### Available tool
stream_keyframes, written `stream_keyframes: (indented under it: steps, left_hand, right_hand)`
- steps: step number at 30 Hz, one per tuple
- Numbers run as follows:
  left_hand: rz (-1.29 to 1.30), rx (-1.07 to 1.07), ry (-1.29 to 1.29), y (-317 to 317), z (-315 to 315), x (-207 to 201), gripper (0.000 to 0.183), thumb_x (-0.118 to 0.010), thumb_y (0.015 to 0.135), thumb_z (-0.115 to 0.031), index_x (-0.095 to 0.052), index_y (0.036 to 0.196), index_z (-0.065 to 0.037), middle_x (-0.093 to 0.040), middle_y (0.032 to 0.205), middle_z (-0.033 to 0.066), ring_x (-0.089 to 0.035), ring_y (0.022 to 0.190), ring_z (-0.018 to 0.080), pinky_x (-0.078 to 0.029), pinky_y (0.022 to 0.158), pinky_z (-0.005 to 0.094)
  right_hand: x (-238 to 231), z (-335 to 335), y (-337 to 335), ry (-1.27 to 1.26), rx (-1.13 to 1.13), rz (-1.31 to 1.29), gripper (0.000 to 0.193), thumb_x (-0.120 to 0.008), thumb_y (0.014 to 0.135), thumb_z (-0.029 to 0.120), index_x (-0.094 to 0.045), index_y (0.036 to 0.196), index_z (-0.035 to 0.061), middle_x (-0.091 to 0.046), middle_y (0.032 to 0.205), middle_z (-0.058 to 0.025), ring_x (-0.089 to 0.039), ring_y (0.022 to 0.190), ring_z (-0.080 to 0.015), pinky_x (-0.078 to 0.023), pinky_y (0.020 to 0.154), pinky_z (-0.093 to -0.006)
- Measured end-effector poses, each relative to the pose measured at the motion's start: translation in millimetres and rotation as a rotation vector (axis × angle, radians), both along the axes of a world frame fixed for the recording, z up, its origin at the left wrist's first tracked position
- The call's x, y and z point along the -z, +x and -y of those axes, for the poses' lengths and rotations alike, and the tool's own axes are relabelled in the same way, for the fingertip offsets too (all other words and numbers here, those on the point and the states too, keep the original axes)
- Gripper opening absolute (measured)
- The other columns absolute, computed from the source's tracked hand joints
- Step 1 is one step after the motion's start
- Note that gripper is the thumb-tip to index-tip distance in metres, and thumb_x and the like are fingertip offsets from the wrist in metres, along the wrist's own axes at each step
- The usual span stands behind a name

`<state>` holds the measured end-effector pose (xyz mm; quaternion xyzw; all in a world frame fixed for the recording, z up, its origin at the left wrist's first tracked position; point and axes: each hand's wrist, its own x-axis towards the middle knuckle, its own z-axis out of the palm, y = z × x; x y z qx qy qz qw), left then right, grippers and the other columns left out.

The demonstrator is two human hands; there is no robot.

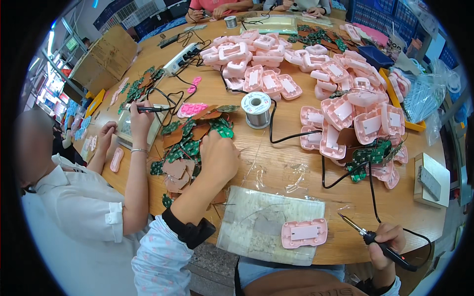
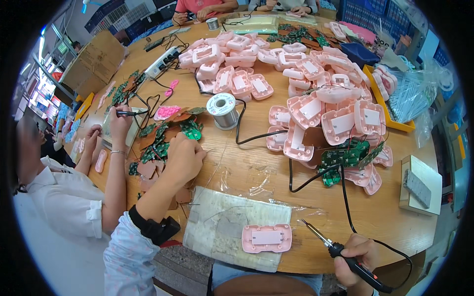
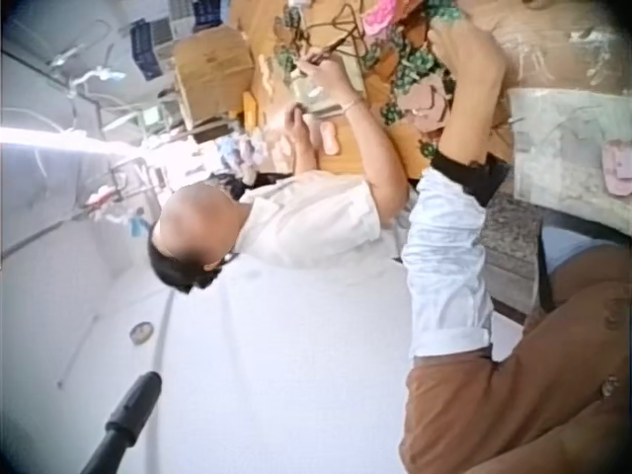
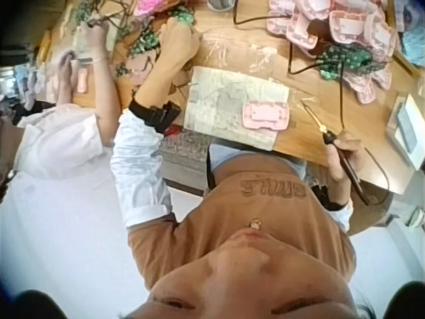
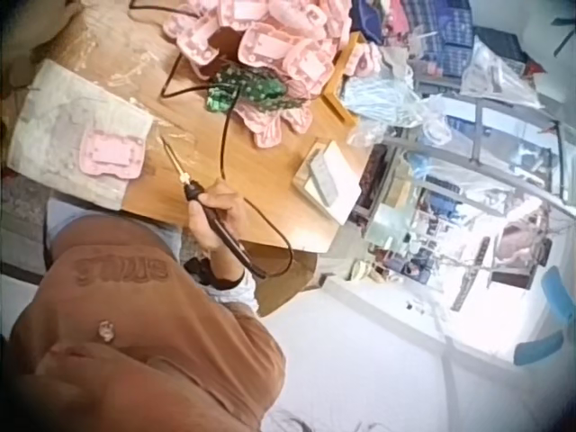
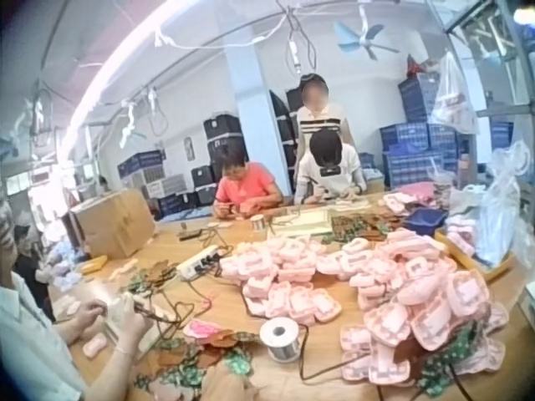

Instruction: The person uses a soldering iron to attach wires to small pink plastic housings containing circuit boards. They repeatedly pick up a housing, apply solder to the wire contacts, and place the finished unit aside. Other workers at the table perform similar assembly tasks.

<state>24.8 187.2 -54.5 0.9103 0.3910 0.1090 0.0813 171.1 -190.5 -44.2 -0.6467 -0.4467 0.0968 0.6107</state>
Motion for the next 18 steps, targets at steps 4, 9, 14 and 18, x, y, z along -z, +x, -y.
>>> stream_keyframes:
  steps: [4,9,14,18]
  left_hand:
    - [0.215,0.106,-0.007,-8.7,2.4,-20.1,0.014,-0.064,0.08,-0.009,-0.057,0.087,0.002,-0.055,0.092,0.0157,-0.052,0.091,0.0299,-0.042,0.082,0.0376]
    - [0.872,0.019,-0.651,-28.0,17.7,-59.6,0.01,-0.049,0.095,-0.01,-0.05,0.097,0.0,-0.058,0.098,0.0064,-0.053,0.082,0.0063,-0.046,0.074,0.0208]
    - [1.186,0.14,-1.258,-31.2,71.6,-73.9,0.009,-0.047,0.097,-0.014,-0.048,0.097,-0.005,-0.059,0.098,0.0071,-0.058,0.087,0.0131,-0.048,0.079,0.0291]
    - [1.097,0.129,-1.568,-29.0,122.3,-75.7,0.008,-0.044,0.098,-0.014,-0.043,0.094,-0.007,-0.061,0.107,0.0157,-0.061,0.099,0.0238,-0.05,0.086,0.0398]
  right_hand:
    - [1.9,1.7,2.8,-0.019,0.048,-0.022,0.026,-0.068,0.075,0.011,-0.045,0.086,0.0063,-0.046,0.065,-0.0046,-0.041,0.053,-0.012,-0.031,0.049,-0.0257]
    - [4.3,-10.9,5.5,0.071,0.075,0.007,0.031,-0.067,0.078,0.024,-0.042,0.087,0.0062,-0.043,0.068,-0.0033,-0.04,0.051,-0.0105,-0.033,0.049,-0.0229]
    - [-9.9,-25.4,-11.6,0.11,0.133,-0.254,0.066,-0.06,0.082,0.056,-0.047,0.115,0.0002,-0.056,0.083,-0.0126,-0.059,0.055,-0.0178,-0.045,0.044,-0.0225]
    - [-35.3,-46.5,-6.6,0.055,-0.074,-0.08,0.035,-0.06,0.089,0.034,-0.063,0.1,0.0009,-0.069,0.077,-0.0122,-0.061,0.055,-0.0145,-0.049,0.051,-0.0268]
